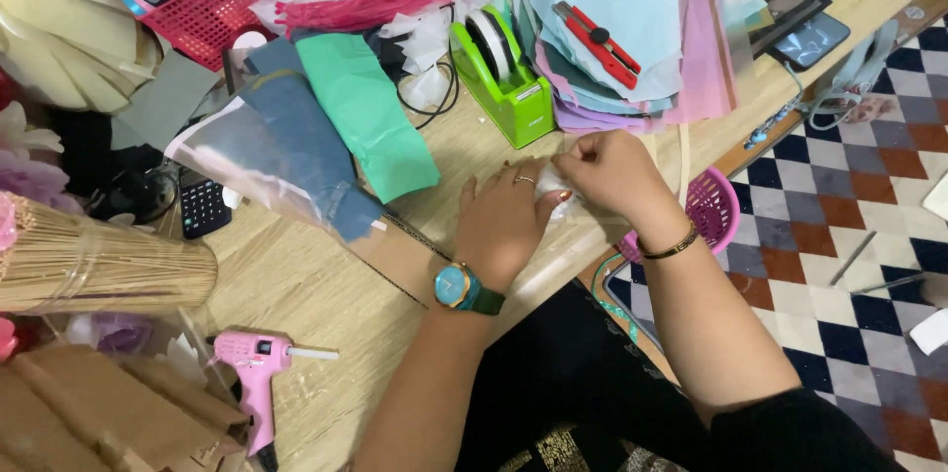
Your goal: The person wraps a bouquet of artificial flowers in layers of green and blue paper, securing the layers with a clear adhesive strip. They then fold and tuck the paper edges around the bouquet to create a finished presentation.
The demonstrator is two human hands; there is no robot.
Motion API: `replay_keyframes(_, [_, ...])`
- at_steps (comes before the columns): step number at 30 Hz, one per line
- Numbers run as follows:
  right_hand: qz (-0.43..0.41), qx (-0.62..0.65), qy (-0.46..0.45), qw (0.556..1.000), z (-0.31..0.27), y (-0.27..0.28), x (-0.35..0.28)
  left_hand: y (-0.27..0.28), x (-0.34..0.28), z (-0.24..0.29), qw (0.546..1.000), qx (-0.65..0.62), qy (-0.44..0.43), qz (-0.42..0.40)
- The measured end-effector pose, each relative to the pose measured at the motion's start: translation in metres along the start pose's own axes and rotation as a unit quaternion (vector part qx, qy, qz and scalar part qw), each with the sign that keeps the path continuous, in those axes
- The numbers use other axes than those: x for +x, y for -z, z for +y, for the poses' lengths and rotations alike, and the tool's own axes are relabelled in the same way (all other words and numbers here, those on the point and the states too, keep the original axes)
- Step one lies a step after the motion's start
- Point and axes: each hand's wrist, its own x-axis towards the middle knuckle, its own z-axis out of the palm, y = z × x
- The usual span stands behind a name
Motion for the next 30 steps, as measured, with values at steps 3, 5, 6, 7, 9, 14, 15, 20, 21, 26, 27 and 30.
replay_keyframes(3, [-0.024,-0.075,-0.002,0.997,-0.029,0.017,-0.022,-0.011,0.005,0.002,0.999,0.03,0.028,0.012])
replay_keyframes(5, [-0.029,-0.091,-0.003,0.995,-0.035,0.023,-0.027,-0.017,0.006,0.002,0.998,0.037,0.026,0.037])
replay_keyframes(6, [-0.032,-0.105,-0.004,0.994,-0.04,0.026,-0.028,-0.02,0.006,0.001,0.997,0.046,0.023,0.063])
replay_keyframes(7, [-0.034,-0.106,-0.001,0.994,-0.033,0.026,-0.023,-0.026,0.01,-0.004,0.997,0.046,0.026,0.064])
replay_keyframes(9, [-0.067,-0.052,0.015,0.996,-0.02,0.026,-0.013,-0.039,0.016,-0.013,0.991,0.048,0.003,0.123])
replay_keyframes(14, [-0.045,-0.059,0.027,0.997,-0.03,0.032,-0.037,-0.059,0.031,-0.025,0.977,0.035,-0.027,0.211])
replay_keyframes(15, [-0.027,-0.057,0.037,0.997,-0.028,0.031,-0.039,-0.066,0.034,-0.026,0.957,0.052,-0.06,0.279])
replay_keyframes(20, [0.023,0.015,0.066,0.997,-0.09,0.054,-0.086,-0.013,-0.02,-0.019,0.938,0.101,-0.041,0.328])
replay_keyframes(21, [0.029,0.045,0.073,0.996,-0.102,0.057,-0.095,-0.001,-0.031,-0.022,0.92,0.129,-0.029,0.368])
replay_keyframes(26, [0.037,0.149,0.175,0.972,-0.129,0.014,-0.098,0.028,-0.049,-0.107,0.878,0.128,0.07,0.457])
replay_keyframes(27, [0.018,0.17,0.227,0.959,-0.132,-0.005,-0.092,0.024,-0.046,-0.13,0.857,0.128,0.107,0.487])
replay_keyframes(30, [-0.077,0.039,0.132,0.988,-0.148,-0.07,-0.051,0.002,-0.041,-0.156,0.857,0.12,0.128,0.484])
